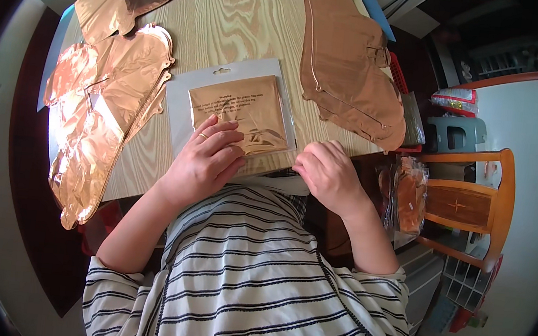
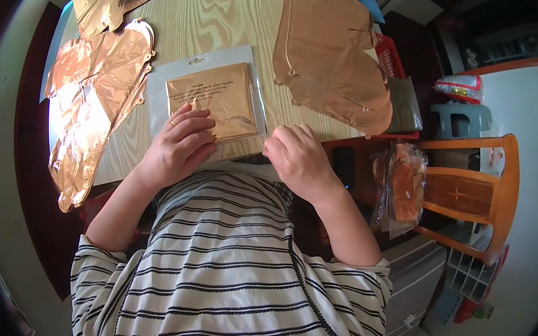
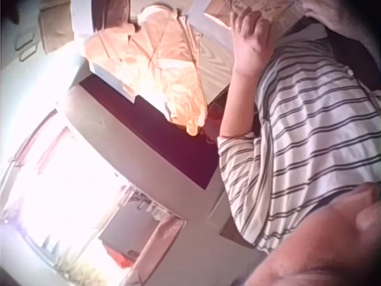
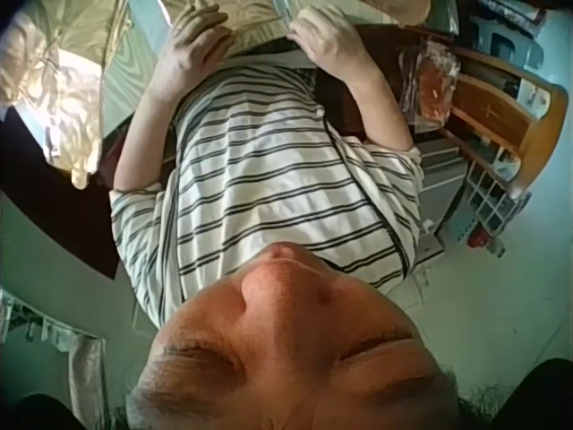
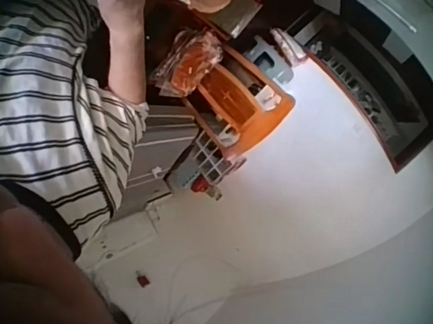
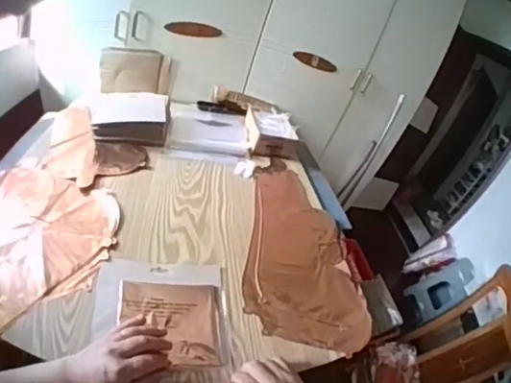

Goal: Folding foil balloons and placing them into plastic packaging sleeves with cardboard backings.

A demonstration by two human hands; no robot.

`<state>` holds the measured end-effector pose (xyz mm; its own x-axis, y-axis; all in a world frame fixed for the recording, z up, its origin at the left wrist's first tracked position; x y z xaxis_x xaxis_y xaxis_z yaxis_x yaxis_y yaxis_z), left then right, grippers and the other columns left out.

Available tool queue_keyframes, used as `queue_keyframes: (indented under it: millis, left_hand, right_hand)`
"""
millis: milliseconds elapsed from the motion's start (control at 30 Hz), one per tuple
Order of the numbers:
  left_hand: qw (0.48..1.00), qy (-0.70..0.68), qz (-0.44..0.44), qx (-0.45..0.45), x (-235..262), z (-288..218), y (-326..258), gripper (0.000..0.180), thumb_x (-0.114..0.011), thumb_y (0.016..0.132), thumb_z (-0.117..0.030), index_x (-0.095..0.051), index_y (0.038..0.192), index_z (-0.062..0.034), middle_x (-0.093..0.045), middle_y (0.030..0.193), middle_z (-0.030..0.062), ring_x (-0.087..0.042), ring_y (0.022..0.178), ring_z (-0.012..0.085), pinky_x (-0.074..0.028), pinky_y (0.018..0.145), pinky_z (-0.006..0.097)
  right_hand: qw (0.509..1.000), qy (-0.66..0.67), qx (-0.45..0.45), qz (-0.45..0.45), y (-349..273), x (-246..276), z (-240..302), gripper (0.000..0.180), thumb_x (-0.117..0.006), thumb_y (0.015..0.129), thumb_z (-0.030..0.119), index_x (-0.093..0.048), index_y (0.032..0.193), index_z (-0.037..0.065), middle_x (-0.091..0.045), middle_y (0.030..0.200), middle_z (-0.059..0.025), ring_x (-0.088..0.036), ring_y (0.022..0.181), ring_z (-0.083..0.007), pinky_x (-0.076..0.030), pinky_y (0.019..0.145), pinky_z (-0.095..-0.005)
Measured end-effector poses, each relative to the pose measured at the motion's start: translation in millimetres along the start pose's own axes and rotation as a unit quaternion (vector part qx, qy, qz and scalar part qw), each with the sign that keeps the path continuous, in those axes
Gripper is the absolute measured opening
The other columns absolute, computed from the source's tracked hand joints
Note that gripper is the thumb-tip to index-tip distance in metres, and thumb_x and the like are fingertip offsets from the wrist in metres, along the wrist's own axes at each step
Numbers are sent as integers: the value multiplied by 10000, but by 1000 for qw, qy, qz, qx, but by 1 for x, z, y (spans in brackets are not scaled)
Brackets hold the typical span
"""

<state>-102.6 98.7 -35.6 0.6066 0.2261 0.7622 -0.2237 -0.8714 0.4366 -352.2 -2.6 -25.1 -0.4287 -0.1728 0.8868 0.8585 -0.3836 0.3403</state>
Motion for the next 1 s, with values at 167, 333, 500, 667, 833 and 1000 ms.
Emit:
queue_keyframes:
  millis: [167, 333, 500, 667, 833, 1000]
  left_hand:
    - [1000, -3, 0, 8, -1, 0, 0, 209, -777, 796, -75, -674, 975, -47, -662, 1120, 111, -614, 1174, 338, -410, 1095, 519]
    - [1000, -6, -3, 3, 0, 5, 0, 208, -776, 792, -67, -673, 972, -49, -663, 1119, 109, -615, 1175, 340, -412, 1090, 520]
    - [1000, -10, 0, 6, 0, 4, -2, 201, -778, 790, -68, -680, 965, -52, -667, 1116, 106, -616, 1181, 338, -412, 1093, 521]
    - [1000, -6, 1, 4, -1, -1, -4, 194, -784, 790, -82, -685, 955, -54, -668, 1118, 105, -615, 1187, 331, -408, 1101, 525]
    - [1000, -1, 1, 9, -3, 0, -4, 196, -790, 786, -91, -688, 950, -54, -669, 1124, 105, -614, 1190, 328, -405, 1105, 527]
    - [1000, -3, -1, 11, -2, 0, -4, 201, -789, 785, -90, -688, 954, -54, -668, 1125, 106, -614, 1191, 331, -406, 1104, 528]
  right_hand:
    - [999, -45, 5, 11, -9, -4, 7, 172, -703, 797, 76, -545, 861, 62, -496, 837, -78, -550, 796, -261, -448, 762, -385]
    - [998, 53, -18, -2, -21, -5, 17, 199, -728, 781, 59, -555, 879, 61, -516, 861, -78, -563, 821, -263, -454, 761, -386]
    - [997, 45, -56, 12, 0, 12, 12, 278, -786, 734, 27, -587, 928, 46, -565, 882, -83, -586, 832, -278, -469, 775, -379]
    - [998, -11, -13, 54, 7, 4, 3, 126, -660, 802, 63, -535, 796, 64, -496, 840, -88, -553, 812, -264, -459, 770, -385]
    - [996, -52, 30, 64, 4, 1, 7, 93, -614, 803, 65, -525, 781, 58, -475, 816, -92, -531, 769, -263, -458, 765, -382]
    - [994, 76, 6, 80, -16, 2, 22, 129, -663, 799, 36, -537, 817, 54, -496, 837, -95, -545, 788, -281, -463, 769, -394]
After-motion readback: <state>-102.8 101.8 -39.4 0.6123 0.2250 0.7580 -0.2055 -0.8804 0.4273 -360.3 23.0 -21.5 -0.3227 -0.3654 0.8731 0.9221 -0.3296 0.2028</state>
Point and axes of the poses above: each hand's wrist, its own y-axis towards the middle knuckle, its own x-axis out of the back of the hand, z = x × y, the point moved 1 cm from there along y, towards the middle knuckle
